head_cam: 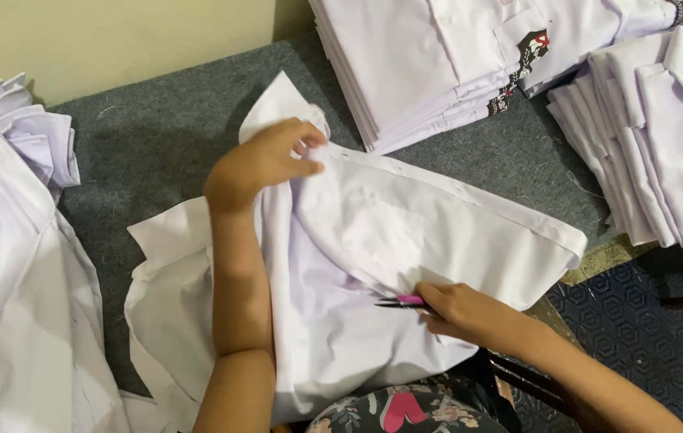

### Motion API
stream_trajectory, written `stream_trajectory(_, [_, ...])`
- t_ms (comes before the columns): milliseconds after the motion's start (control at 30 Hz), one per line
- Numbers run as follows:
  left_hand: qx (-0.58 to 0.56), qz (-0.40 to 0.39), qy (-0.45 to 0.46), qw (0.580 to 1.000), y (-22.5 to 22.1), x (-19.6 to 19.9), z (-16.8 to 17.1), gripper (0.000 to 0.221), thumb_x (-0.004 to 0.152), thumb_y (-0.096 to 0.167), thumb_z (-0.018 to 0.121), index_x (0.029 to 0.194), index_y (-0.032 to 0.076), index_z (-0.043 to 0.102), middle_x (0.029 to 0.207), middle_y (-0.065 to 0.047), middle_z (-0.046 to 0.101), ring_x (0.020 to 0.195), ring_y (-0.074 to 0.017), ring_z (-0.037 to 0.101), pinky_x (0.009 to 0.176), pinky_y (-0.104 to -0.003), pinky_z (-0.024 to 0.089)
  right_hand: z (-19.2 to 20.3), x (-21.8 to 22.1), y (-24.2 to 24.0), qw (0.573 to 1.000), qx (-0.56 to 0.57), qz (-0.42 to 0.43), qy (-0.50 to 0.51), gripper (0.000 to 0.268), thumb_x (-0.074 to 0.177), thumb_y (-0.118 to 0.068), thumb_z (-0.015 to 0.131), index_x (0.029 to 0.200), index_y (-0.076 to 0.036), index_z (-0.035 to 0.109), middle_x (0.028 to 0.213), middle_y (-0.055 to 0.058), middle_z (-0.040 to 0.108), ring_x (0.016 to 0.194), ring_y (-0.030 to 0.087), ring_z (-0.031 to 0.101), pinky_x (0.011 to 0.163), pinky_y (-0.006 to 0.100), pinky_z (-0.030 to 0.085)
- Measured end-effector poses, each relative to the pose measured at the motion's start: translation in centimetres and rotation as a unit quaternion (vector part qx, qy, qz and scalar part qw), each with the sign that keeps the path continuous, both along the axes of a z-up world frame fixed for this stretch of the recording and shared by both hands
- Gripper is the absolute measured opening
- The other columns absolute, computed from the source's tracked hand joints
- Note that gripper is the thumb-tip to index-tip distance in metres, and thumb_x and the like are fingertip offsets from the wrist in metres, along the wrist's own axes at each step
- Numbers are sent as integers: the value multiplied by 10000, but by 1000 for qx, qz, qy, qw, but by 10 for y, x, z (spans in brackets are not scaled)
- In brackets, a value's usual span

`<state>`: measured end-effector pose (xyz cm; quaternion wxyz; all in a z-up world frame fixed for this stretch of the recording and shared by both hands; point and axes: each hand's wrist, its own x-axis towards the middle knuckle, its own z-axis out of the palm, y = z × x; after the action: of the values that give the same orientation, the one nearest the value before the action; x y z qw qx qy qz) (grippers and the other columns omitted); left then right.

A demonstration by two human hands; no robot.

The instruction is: Trimming loose threads from white school shirts using thread snips

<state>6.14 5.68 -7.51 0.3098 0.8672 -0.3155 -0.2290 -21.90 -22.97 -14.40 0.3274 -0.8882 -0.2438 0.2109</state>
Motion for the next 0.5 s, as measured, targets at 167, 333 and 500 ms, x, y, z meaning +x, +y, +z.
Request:
stream_trajectory(167, [135, -19, 33, 990, -29, 6, -27, 565, 791, 370, 798, 1267, 98, 666, 1313, -151, 633, 1240, -312, 637, 1017, -422, 547, 7, -20, -7, 996, -70, -1, 52, 202, 872, -73, 625, 1054, -54, 541, 819, 97, 683, 701, 333, 752, 631, 389, 609])
stream_trajectory(333, [265, -23, 40, 963, -67, -10, -32, 850, 780, 776, 634, 1163, 25, 743, 1206, -225, 711, 1219, -367, 652, 1041, -484, 521, 19, -21, -10, 987, -113, 0, 110, 322, 963, -168, 612, 1231, -11, 525, 916, 92, 738, 798, 310, 775, 702, 395, 622])
stream_trajectory(500, [236, -89, 54, 966, -80, 3, -93, 298, 847, 461, 717, 956, 190, 775, 730, -16, 769, 732, -178, 770, 778, -323, 588, 79, 24, -3, 997, -4, -69, 34, 303, 920, -276, 740, 1042, -12, 656, 776, 194, 769, 731, 388, 778, 653, 475, 603])
